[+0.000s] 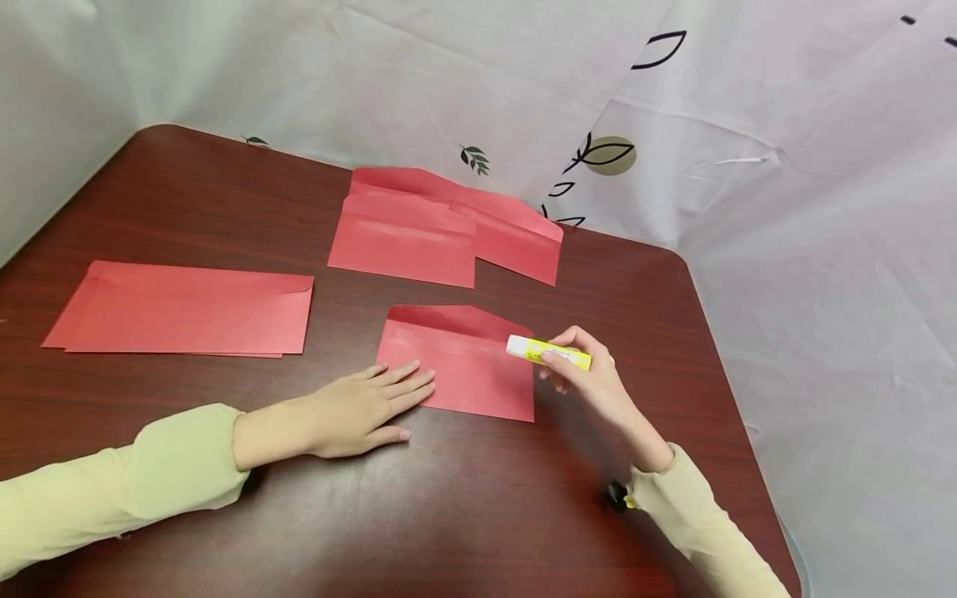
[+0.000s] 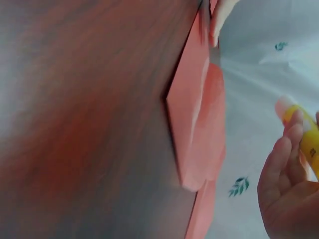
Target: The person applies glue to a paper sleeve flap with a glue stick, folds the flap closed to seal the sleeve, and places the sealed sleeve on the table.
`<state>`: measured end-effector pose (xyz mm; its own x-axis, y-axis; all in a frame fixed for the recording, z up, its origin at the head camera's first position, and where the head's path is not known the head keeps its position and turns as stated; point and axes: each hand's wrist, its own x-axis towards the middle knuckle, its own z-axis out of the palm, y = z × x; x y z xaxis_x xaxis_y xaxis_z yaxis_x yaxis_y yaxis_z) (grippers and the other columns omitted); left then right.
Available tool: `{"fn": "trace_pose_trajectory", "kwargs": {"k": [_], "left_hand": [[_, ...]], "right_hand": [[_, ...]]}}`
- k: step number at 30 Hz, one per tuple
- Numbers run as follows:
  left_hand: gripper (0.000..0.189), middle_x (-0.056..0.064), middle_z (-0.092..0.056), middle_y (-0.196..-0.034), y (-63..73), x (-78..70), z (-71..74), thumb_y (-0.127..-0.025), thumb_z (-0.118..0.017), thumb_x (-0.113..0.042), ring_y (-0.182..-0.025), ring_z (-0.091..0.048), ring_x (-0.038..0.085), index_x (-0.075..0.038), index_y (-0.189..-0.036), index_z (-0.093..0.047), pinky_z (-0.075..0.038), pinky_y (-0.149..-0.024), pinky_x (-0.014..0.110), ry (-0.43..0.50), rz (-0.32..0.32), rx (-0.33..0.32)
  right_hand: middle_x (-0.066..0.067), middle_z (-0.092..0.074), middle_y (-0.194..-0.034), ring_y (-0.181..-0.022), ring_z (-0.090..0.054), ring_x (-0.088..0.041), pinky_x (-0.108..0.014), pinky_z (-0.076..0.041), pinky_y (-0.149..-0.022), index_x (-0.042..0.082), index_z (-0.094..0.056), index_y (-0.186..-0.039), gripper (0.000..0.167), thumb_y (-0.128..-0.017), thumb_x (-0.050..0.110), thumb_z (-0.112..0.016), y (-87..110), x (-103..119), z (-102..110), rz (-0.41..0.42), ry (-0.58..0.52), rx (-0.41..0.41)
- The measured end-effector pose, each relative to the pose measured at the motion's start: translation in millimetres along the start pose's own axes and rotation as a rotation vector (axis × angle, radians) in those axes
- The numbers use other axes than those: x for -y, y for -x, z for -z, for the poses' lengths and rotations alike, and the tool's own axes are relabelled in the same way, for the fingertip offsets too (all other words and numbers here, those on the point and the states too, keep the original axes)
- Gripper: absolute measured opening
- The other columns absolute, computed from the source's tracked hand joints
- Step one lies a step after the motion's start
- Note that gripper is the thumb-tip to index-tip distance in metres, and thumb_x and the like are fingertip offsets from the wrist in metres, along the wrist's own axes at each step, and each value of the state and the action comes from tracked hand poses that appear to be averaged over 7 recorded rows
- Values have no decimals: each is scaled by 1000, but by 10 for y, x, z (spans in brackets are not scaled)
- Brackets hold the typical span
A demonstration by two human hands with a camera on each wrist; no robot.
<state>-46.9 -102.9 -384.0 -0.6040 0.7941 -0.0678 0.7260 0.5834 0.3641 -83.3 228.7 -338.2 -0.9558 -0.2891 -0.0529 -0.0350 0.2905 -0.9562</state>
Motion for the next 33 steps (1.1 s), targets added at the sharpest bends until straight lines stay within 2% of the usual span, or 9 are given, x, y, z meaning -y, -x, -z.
{"fn": "trace_pose_trajectory", "kwargs": {"k": [3,6,10,13,16,18,21,26,33], "left_hand": [[65,8,-29,-158,3,-11,-24,-97,-50,-44,-146,-25,31,-10,-150,-34,-26,-114,56,-24,-17,6],[66,9,-31,-157,12,-21,-49,-96,-50,-47,-146,-26,32,-10,-149,-36,-27,-113,57,-60,-26,-1],[66,9,-34,-156,21,-40,-67,-95,-50,-48,-144,-29,32,-10,-148,-38,-29,-112,57,-111,-30,-10],[67,8,-34,-156,16,-55,-67,-95,-51,-49,-144,-29,32,-10,-148,-38,-30,-112,56,-140,-23,-2],[68,8,-33,-156,7,-73,-60,-94,-51,-50,-144,-29,33,-10,-148,-37,-30,-112,56,-151,-18,12],[70,8,-32,-156,5,-87,-53,-94,-51,-51,-145,-28,33,-10,-148,-37,-30,-112,56,-144,-10,22],[71,9,-31,-157,5,-95,-48,-93,-52,-51,-145,-26,34,-10,-148,-37,-29,-112,57,-122,0,27],[73,8,-29,-158,7,-99,-35,-92,-52,-53,-146,-25,33,-10,-149,-35,-30,-111,57,-121,9,45],[74,8,-29,-158,1,-129,-14,-93,-50,-55,-145,-25,33,-10,-149,-35,-28,-113,56,-142,3,49]], "right_hand": [[-9,-69,-70,-51,-51,-18,-24,-45,-49,7,-57,-96,12,-90,13,-65,-96,47,-72,-5,54,-37],[-16,-69,-75,-56,-56,-27,-26,-49,-50,7,-60,-97,18,-88,19,-69,-204,103,-153,3,162,-68],[-12,-69,-74,-61,-61,-30,-27,-51,-52,13,-64,-91,21,-85,31,-73,-340,200,-314,69,325,-81],[-3,-65,-62,-53,-57,-20,-24,-45,-47,15,-63,-80,23,-84,34,-74,-469,265,-482,201,449,-80],[3,-57,-53,-44,-48,-11,-21,-38,-43,14,-58,-72,26,-84,32,-72,-619,316,-667,373,576,-74],[4,-54,-50,-42,-44,-7,-19,-35,-42,12,-56,-71,25,-84,28,-70,-718,346,-791,476,645,-57],[5,-56,-52,-44,-44,-3,-17,-37,-44,12,-57,-76,19,-84,25,-67,-854,383,-967,582,707,-15],[6,-54,-51,-44,-45,-3,-16,-37,-46,13,-58,-76,16,-84,25,-65,-1038,403,-1203,627,771,62],[6,-45,-49,-43,-41,-8,-18,-30,-46,12,-56,-76,20,-87,28,-60,-1231,388,-1416,629,954,139]]}}
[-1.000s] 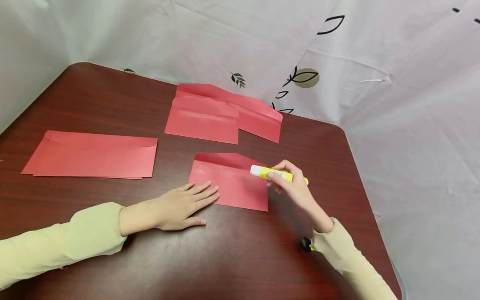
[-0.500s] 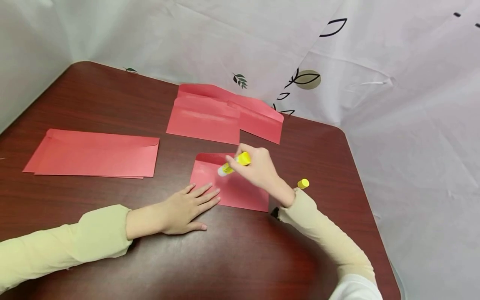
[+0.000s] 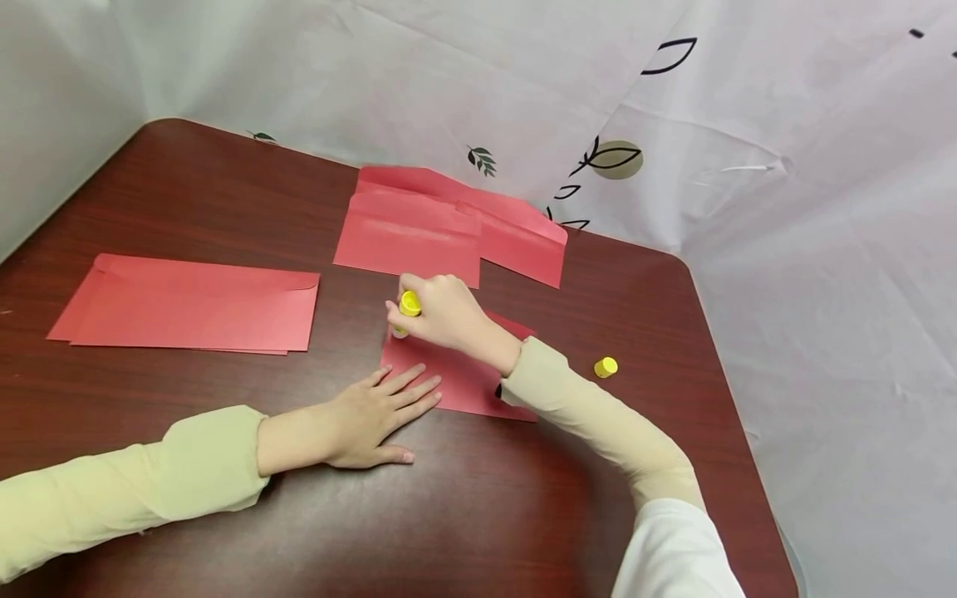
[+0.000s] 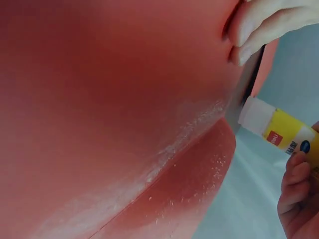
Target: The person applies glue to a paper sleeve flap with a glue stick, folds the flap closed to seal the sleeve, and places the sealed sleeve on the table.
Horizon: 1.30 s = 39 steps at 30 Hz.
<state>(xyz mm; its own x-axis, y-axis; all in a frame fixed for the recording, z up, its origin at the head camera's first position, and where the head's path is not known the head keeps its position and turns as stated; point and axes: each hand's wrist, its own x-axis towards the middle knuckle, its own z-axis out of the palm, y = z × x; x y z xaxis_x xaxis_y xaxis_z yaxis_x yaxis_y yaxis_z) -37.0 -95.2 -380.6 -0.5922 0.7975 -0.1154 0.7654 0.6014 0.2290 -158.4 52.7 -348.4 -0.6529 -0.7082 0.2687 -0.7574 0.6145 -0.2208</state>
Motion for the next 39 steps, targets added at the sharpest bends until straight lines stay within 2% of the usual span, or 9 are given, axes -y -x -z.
{"fn": "trace_pose_trajectory", "kwargs": {"k": [8,15,22,26,33,39], "left_hand": [[75,7,-27,-159,-11,-17,31,-93,-49,-57,-147,-23,32,-11,-150,-33,-25,-115,55,-19,16,37],[77,5,-26,-159,-18,-21,44,-92,-49,-59,-147,-22,31,-12,-150,-32,-25,-115,54,-33,29,74],[78,5,-26,-159,-24,-17,60,-91,-51,-59,-147,-22,31,-12,-150,-32,-25,-115,55,-31,26,81],[79,5,-26,-159,-33,-17,68,-90,-51,-59,-147,-21,31,-13,-151,-32,-24,-115,55,-14,32,90],[81,5,-24,-160,-36,-18,90,-89,-53,-59,-148,-18,32,-12,-151,-30,-21,-115,57,64,47,111],[81,6,-23,-160,-35,-9,89,-90,-53,-59,-148,-18,33,-11,-151,-30,-21,-115,59,86,38,109]], "right_hand": [[4,-50,-52,-45,-47,-8,-16,-35,-46,11,-57,-80,22,-88,32,-59,-53,16,-88,-5,16,75],[4,-52,-52,-44,-48,-8,-15,-35,-45,12,-58,-78,21,-88,31,-60,-51,33,-123,-3,61,51],[4,-52,-51,-44,-49,-9,-17,-38,-46,11,-60,-78,19,-86,28,-60,-68,51,-122,36,120,57],[3,-52,-51,-44,-49,-10,-18,-39,-47,10,-63,-81,17,-84,26,-61,-54,56,-124,51,128,47],[4,-51,-50,-44,-47,-10,-18,-36,-46,11,-61,-77,15,-82,24,-61,-16,13,-121,46,132,30],[3,-49,-50,-44,-45,-10,-17,-32,-46,10,-59,-75,16,-81,24,-63,34,-46,-108,39,120,33]]}}
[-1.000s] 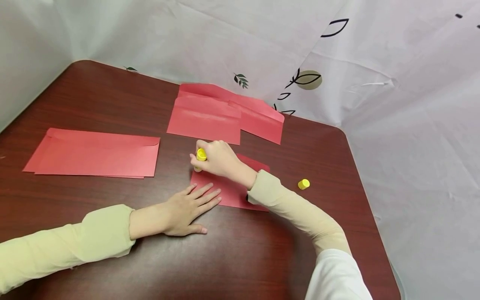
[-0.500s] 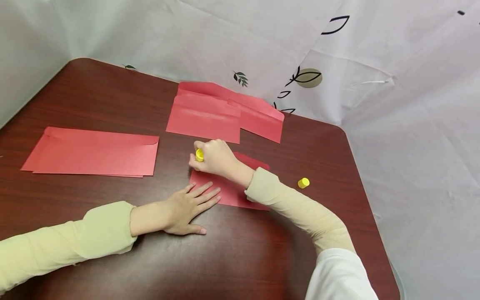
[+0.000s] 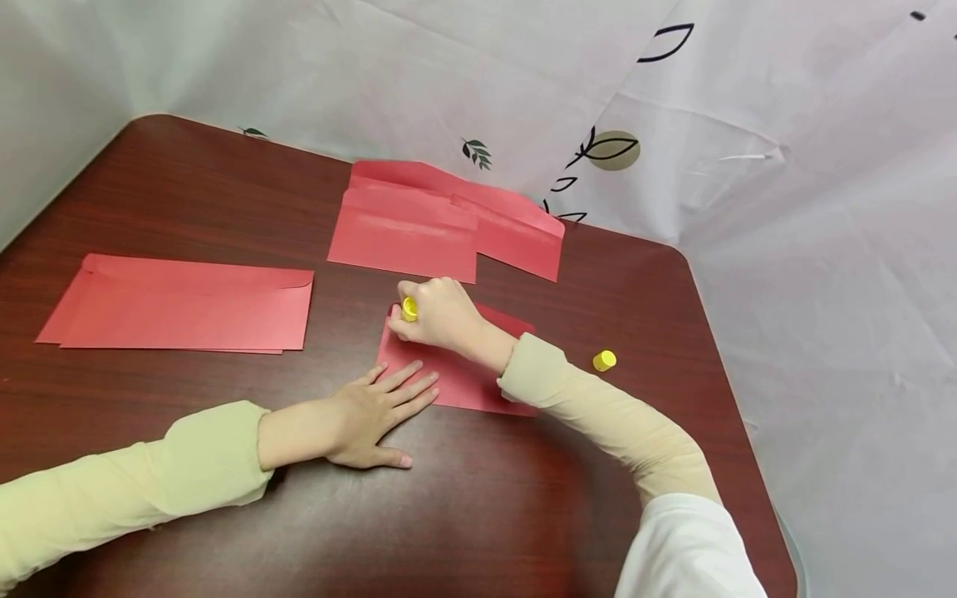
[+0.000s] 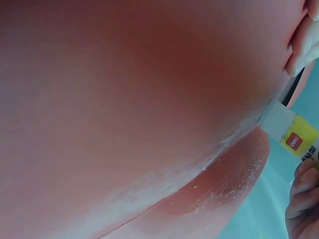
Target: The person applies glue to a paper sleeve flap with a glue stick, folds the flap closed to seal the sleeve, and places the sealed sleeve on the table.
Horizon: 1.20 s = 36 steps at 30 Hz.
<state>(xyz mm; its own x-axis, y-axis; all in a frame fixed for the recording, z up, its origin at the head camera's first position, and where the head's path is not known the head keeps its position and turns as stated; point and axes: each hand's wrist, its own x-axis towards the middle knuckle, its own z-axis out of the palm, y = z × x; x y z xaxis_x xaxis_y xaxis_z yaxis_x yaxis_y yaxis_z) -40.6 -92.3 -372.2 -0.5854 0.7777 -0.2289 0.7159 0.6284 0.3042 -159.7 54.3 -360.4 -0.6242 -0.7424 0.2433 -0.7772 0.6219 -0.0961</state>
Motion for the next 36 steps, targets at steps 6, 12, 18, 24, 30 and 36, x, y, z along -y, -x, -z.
{"fn": "trace_pose_trajectory", "kwargs": {"k": [6,12,18,24,30,36], "left_hand": [[81,7,-24,-160,0,8,-15,-90,-53,-58,-147,-19,33,-10,-151,-30,-21,-114,59,4,-17,-22],[81,7,-24,-160,1,14,-19,-90,-55,-56,-148,-18,33,-10,-151,-30,-19,-115,59,21,-9,-15],[81,6,-23,-160,-1,20,-6,-89,-56,-56,-148,-17,33,-11,-151,-30,-18,-116,60,35,-4,0],[82,6,-23,-160,-6,23,-1,-88,-57,-56,-148,-16,33,-10,-151,-30,-18,-115,60,46,1,8],[82,7,-22,-160,-10,25,-6,-88,-56,-57,-148,-16,33,-10,-151,-30,-17,-116,60,49,4,7],[83,8,-21,-161,-6,24,1,-88,-57,-57,-148,-14,34,-10,-151,-30,-16,-116,60,62,5,10]], "right_hand": [[2,-52,-51,-45,-48,-11,-19,-37,-47,9,-61,-78,17,-81,26,-64,80,-58,48,-18,-12,23],[1,-55,-52,-46,-51,-11,-21,-43,-49,8,-62,-80,19,-80,26,-65,199,-143,91,-50,-2,32],[2,-50,-48,-42,-46,-10,-21,-38,-45,10,-56,-70,18,-79,24,-63,355,-244,119,-74,-1,-19],[3,-44,-46,-41,-42,-9,-19,-31,-43,11,-52,-66,19,-78,20,-62,499,-339,135,-80,-18,-64],[2,-45,-46,-41,-42,-9,-20,-32,-43,11,-52,-64,19,-77,19,-63,639,-443,156,-103,-13,-87],[3,-45,-46,-40,-41,-9,-20,-30,-42,11,-51,-64,20,-77,20,-63,784,-536,183,-133,3,-97]]}}
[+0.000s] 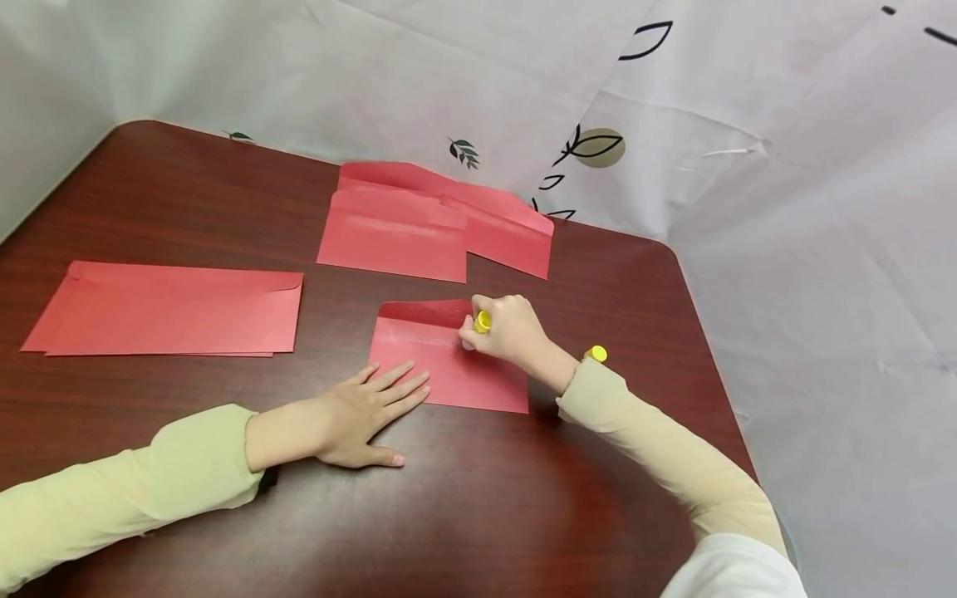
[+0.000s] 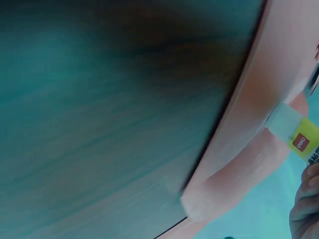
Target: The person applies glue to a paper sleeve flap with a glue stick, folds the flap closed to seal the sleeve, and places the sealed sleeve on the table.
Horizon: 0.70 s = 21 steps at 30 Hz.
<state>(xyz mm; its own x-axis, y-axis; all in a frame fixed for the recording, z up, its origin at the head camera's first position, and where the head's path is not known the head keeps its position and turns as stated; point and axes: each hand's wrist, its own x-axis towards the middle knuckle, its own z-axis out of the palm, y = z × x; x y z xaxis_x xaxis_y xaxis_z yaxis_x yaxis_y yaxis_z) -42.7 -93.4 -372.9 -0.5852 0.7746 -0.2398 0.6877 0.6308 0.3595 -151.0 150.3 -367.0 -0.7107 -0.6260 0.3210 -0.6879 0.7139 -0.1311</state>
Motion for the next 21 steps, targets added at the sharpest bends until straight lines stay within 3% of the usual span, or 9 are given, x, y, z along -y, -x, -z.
{"fn": "trace_pose_trajectory", "kwargs": {"k": [21], "left_hand": [[82,8,-22,-160,1,13,-1,-89,-56,-57,-148,-16,34,-10,-151,-30,-17,-115,60,2,-19,-24]], "right_hand": [[3,-44,-46,-40,-37,-10,-20,-30,-43,11,-51,-66,18,-79,19,-62,325,-260,191,-153,17,41]]}}
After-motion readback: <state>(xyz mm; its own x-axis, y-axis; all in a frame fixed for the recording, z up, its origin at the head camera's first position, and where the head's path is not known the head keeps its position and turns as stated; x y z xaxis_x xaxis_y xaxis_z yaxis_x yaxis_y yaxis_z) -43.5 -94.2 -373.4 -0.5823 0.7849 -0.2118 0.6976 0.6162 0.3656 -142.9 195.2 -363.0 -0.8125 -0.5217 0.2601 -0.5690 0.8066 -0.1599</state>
